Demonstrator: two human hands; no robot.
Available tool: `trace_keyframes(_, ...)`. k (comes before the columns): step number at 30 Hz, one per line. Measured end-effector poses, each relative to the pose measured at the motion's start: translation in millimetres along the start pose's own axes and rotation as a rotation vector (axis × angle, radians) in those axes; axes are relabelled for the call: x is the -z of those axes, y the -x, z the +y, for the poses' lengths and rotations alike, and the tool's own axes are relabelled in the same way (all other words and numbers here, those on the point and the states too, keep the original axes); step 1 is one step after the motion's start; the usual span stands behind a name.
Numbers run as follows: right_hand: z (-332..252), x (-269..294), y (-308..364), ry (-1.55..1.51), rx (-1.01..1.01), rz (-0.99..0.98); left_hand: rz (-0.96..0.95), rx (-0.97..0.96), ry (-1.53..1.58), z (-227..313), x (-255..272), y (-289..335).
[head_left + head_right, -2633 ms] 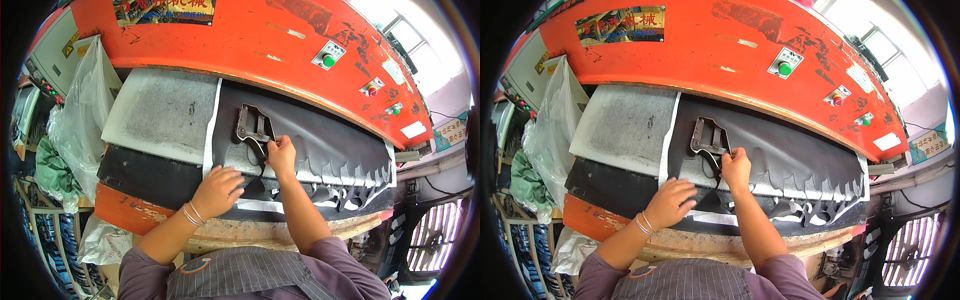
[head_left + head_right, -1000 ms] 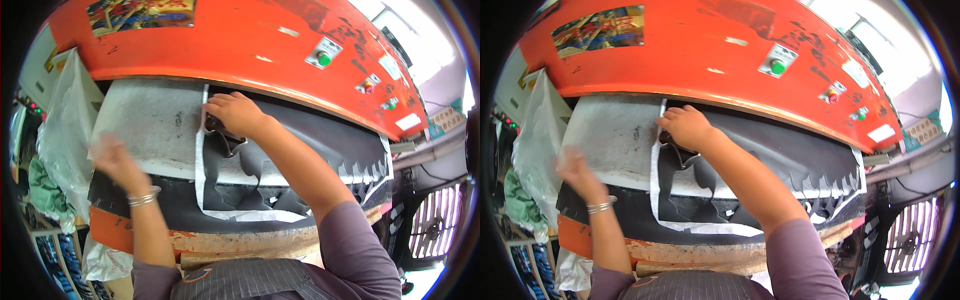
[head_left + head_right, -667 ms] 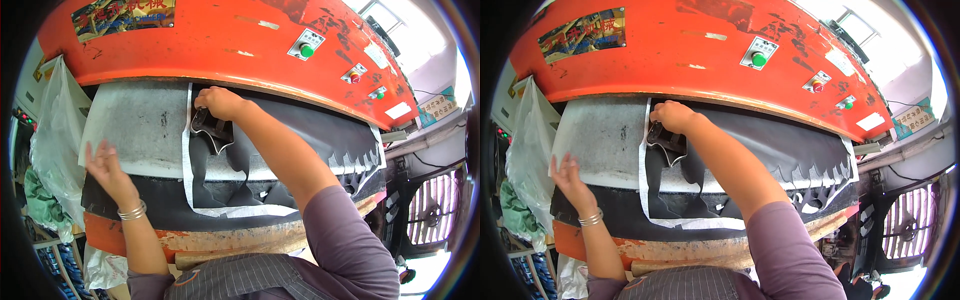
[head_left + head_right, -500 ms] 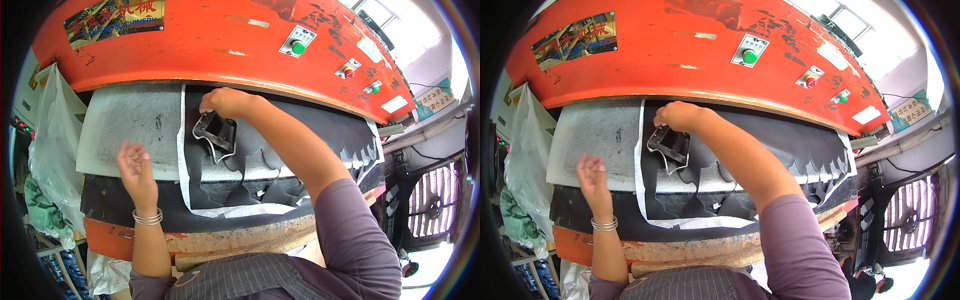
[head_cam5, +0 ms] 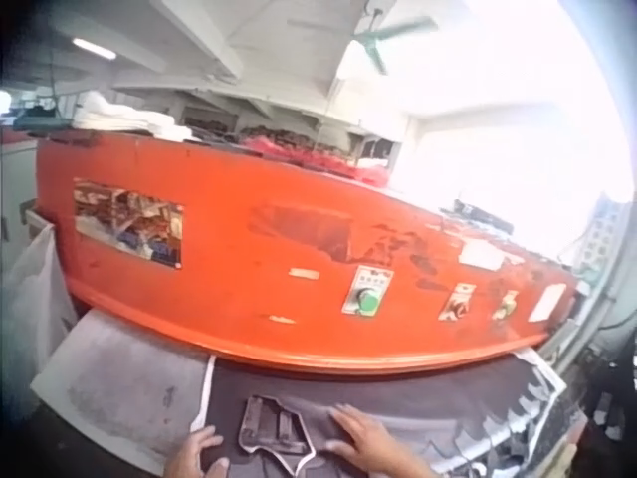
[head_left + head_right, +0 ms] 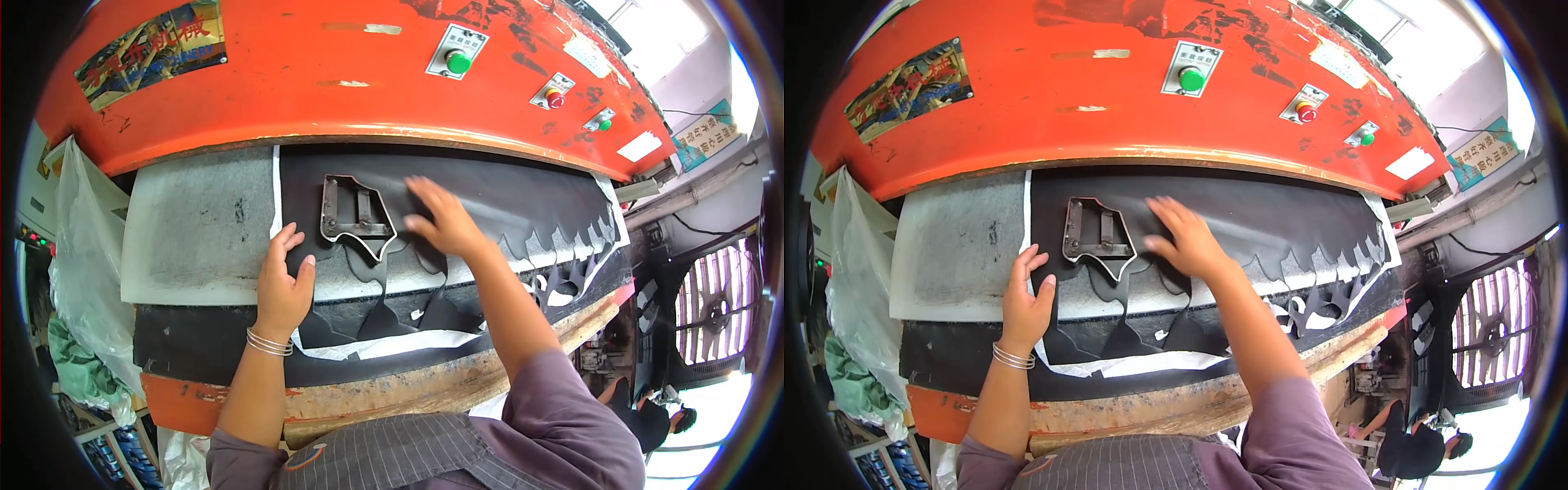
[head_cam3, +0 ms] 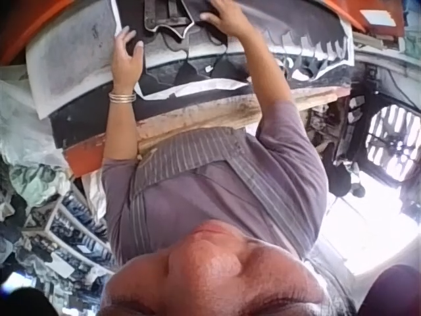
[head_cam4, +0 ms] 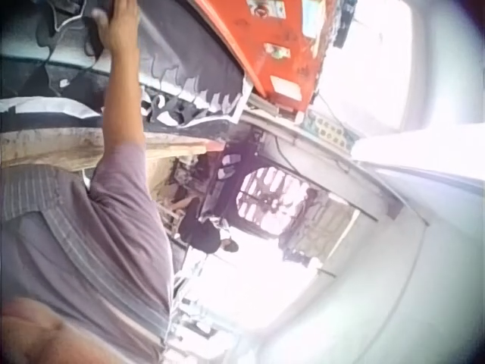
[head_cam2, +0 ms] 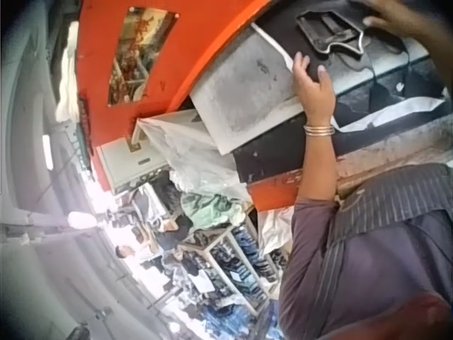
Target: Using a hydraulic clicker press to cut shoe components from a sheet of leather using a metal die.
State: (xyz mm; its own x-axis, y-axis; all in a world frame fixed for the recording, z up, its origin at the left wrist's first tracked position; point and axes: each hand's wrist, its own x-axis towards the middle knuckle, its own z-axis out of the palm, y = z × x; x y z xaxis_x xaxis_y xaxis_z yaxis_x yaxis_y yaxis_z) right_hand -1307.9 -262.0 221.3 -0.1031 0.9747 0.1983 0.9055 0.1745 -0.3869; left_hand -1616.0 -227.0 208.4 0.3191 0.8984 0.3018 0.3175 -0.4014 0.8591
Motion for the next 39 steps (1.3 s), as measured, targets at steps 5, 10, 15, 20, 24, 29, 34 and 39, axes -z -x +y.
trace_keyframes(5,-11,9,140,0.189,-0.145,-0.133,0.005,-0.023,-0.113,-12,-4,6)
trace_keyframes(10,-34,22,135,-0.019,-0.191,0.051,0.02,-0.051,-0.206,-10,-6,5)
trace_keyframes(15,-67,-9,75,-0.151,-0.148,0.105,0.016,-0.015,-0.14,-8,-12,3)
trace_keyframes(20,-78,-28,38,0.004,-0.171,0.064,0.011,-0.035,-0.14,-9,-8,4)
trace_keyframes(24,-82,-42,33,0.006,-0.147,0.005,0.007,-0.084,-0.23,-7,-8,9)
trace_keyframes(29,-100,-45,29,-0.062,-0.189,0.145,0.037,-0.098,-0.226,-19,10,17)
trace_keyframes(34,-114,-60,11,-0.142,-0.155,0.187,0.037,-0.067,-0.239,-35,23,10)
trace_keyframes(39,-117,-62,-3,-0.083,-0.069,0.121,0.014,-0.107,-0.336,-41,21,7)
